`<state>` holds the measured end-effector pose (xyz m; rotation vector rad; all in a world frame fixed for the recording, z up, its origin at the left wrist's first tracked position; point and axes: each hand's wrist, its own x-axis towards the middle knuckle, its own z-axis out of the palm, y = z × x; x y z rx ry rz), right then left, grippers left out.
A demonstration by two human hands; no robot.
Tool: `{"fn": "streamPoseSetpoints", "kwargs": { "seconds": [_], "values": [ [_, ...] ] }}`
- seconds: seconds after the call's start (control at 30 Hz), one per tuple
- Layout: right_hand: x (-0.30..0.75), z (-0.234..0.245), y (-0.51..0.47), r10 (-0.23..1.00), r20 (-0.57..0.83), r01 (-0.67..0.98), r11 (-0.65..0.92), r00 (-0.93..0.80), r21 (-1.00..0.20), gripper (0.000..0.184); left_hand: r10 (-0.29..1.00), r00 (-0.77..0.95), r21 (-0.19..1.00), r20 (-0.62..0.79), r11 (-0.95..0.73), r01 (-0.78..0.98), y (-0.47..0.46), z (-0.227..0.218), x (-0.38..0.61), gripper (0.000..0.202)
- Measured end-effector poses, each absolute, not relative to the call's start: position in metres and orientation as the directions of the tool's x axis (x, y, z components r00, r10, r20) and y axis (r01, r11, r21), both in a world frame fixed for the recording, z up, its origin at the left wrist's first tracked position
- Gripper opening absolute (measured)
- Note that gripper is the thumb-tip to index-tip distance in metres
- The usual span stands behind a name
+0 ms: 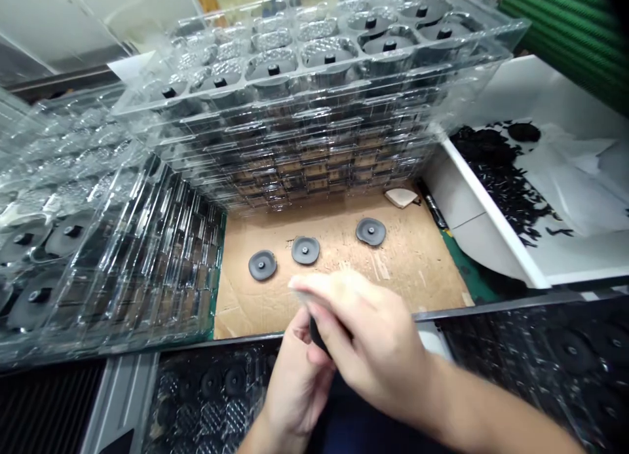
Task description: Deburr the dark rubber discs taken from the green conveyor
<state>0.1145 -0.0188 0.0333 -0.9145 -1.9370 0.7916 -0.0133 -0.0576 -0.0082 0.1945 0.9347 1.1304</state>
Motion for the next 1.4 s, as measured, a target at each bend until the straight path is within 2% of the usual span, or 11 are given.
{"fn": "streamPoseSetpoints", "kwargs": {
  "seconds": [0.2,0.37,0.43,0.53,0.63,0.7,0.77,0.9,1.1,1.3,1.4],
  "values": [
    [0.123,0.038,-0.021,0.821,0.208,0.232,0.378,-0.531,-0.896,0.02,0.838,0.07,0.584,-0.541,0.434,-0.686,-0.057,-0.006,-0.015,0.064],
    [0.122,0.037,-0.015,0.797,0.432,0.209,0.549,-0.423,-0.809,0.025,0.829,0.146,0.576,-0.539,0.49,-0.655,-0.057,-0.001,-0.013,0.059],
    [0.131,0.038,-0.019,0.777,0.319,0.185,0.481,-0.544,-0.857,0.023,0.814,0.147,0.538,-0.561,0.494,-0.683,-0.056,0.001,-0.015,0.053],
    [0.148,0.04,-0.022,0.817,0.148,0.339,0.386,-0.557,-0.858,0.021,0.809,0.189,0.497,-0.556,0.506,-0.705,-0.051,0.003,-0.015,0.061],
    [0.154,0.04,-0.015,0.821,0.3,0.47,0.535,-0.486,-0.703,0.024,0.778,0.245,0.454,-0.578,0.557,-0.695,-0.046,0.001,-0.012,0.064],
    [0.151,0.035,-0.002,0.711,0.472,0.372,0.687,-0.521,-0.624,0.027,0.773,0.287,0.411,-0.565,0.566,-0.715,-0.046,0.0,-0.011,0.061],
    [0.15,0.025,0.011,0.691,0.506,0.248,0.687,-0.517,-0.683,0.027,0.798,0.325,0.373,-0.507,0.543,-0.752,-0.048,-0.001,-0.013,0.061],
    [0.157,-0.017,0.014,0.912,0.243,0.42,0.373,-0.329,-0.827,0.022,0.823,0.372,0.306,-0.429,0.52,-0.798,-0.056,-0.005,-0.023,0.057],
    [0.166,-0.083,-0.018,0.886,0.178,0.485,0.391,-0.427,-0.782,0.022,0.831,0.364,0.298,-0.42,0.506,-0.81,-0.058,-0.013,-0.025,0.053],
    [0.163,-0.003,-0.006,0.914,0.264,0.537,0.396,-0.308,-0.745,0.023,0.82,0.4,0.328,-0.41,0.541,-0.774,-0.057,-0.013,-0.02,0.059],
    [0.145,0.038,-0.005,0.705,0.499,0.318,0.689,-0.505,-0.651,0.023,0.807,0.369,0.337,-0.461,0.544,-0.768,-0.061,-0.015,-0.018,0.048]
  ]
}}
